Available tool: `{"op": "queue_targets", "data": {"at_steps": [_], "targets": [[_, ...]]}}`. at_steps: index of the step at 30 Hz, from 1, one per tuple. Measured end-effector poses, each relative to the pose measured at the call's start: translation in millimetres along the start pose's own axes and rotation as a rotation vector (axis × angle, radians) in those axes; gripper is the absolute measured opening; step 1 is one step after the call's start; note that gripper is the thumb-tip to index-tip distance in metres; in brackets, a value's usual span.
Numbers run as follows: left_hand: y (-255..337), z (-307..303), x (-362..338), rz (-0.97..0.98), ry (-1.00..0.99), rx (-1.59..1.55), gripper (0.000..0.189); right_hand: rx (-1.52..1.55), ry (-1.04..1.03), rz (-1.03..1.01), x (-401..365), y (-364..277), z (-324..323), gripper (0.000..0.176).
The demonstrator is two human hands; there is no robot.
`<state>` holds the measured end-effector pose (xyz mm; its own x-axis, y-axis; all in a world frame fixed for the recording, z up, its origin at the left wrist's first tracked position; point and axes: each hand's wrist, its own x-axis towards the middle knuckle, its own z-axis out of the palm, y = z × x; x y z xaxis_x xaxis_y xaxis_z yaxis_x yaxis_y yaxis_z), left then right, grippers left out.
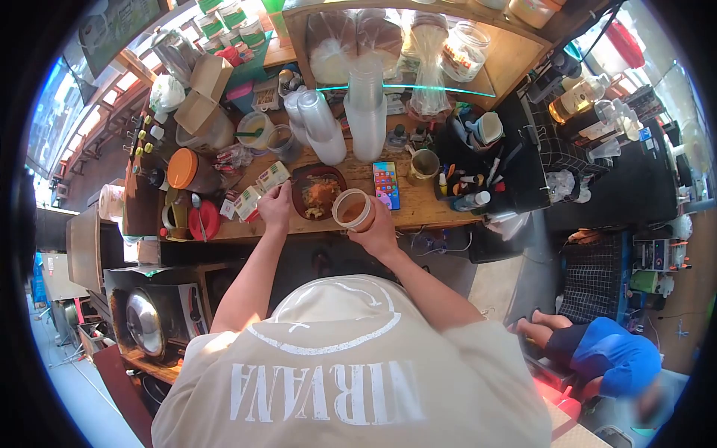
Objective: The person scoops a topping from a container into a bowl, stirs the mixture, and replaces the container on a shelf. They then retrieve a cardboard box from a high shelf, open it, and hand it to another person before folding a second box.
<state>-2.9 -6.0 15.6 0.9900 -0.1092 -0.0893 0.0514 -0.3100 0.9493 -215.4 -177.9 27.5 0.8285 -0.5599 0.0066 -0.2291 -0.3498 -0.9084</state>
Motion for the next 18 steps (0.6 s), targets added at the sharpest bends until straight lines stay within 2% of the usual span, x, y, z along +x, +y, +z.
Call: {"op": "queue_targets", "data": {"at_steps": [1, 3, 4, 6, 7, 9, 13, 16, 18], "targets": [[13, -2, -3, 0.003, 0.002, -0.001, 0.024, 0.006, -0.009, 0.002, 2, -1, 1, 0.091], [41, -8, -18, -0.037, -0.093, -0.274, 0.028, -0.009, -0.007, -0.014, 7, -3, 4, 0.091], [52, -9, -26, -0.033, -0.092, -0.274, 0.028, -0.026, -0.007, -0.027, 10, -4, 7, 0.091], [76, -10, -43, 0.063, -0.318, -0.106, 0.03, 0.035, -0.017, -0.085, 15, -8, 14, 0.089], [91, -7, -53, 0.242, -0.333, -0.003, 0.028, 0.09, -0.023, -0.148, 24, -13, 16, 0.088], [101, -3, -57, 0.472, -0.362, 0.306, 0.024, 0.113, -0.016, -0.192, 33, -29, 20, 0.086], [140, -15, -50, 0.494, -0.382, 0.355, 0.022, 0.158, -0.023, -0.258, 48, -63, 15, 0.083], [154, -21, -35, 0.421, -0.43, 0.381, 0.023, 0.229, -0.036, -0.266, 63, -70, 16, 0.081], [153, -18, -26, 0.561, -0.398, 0.242, 0.02, 0.314, -0.032, -0.248, 67, -66, 17, 0.08]]}}
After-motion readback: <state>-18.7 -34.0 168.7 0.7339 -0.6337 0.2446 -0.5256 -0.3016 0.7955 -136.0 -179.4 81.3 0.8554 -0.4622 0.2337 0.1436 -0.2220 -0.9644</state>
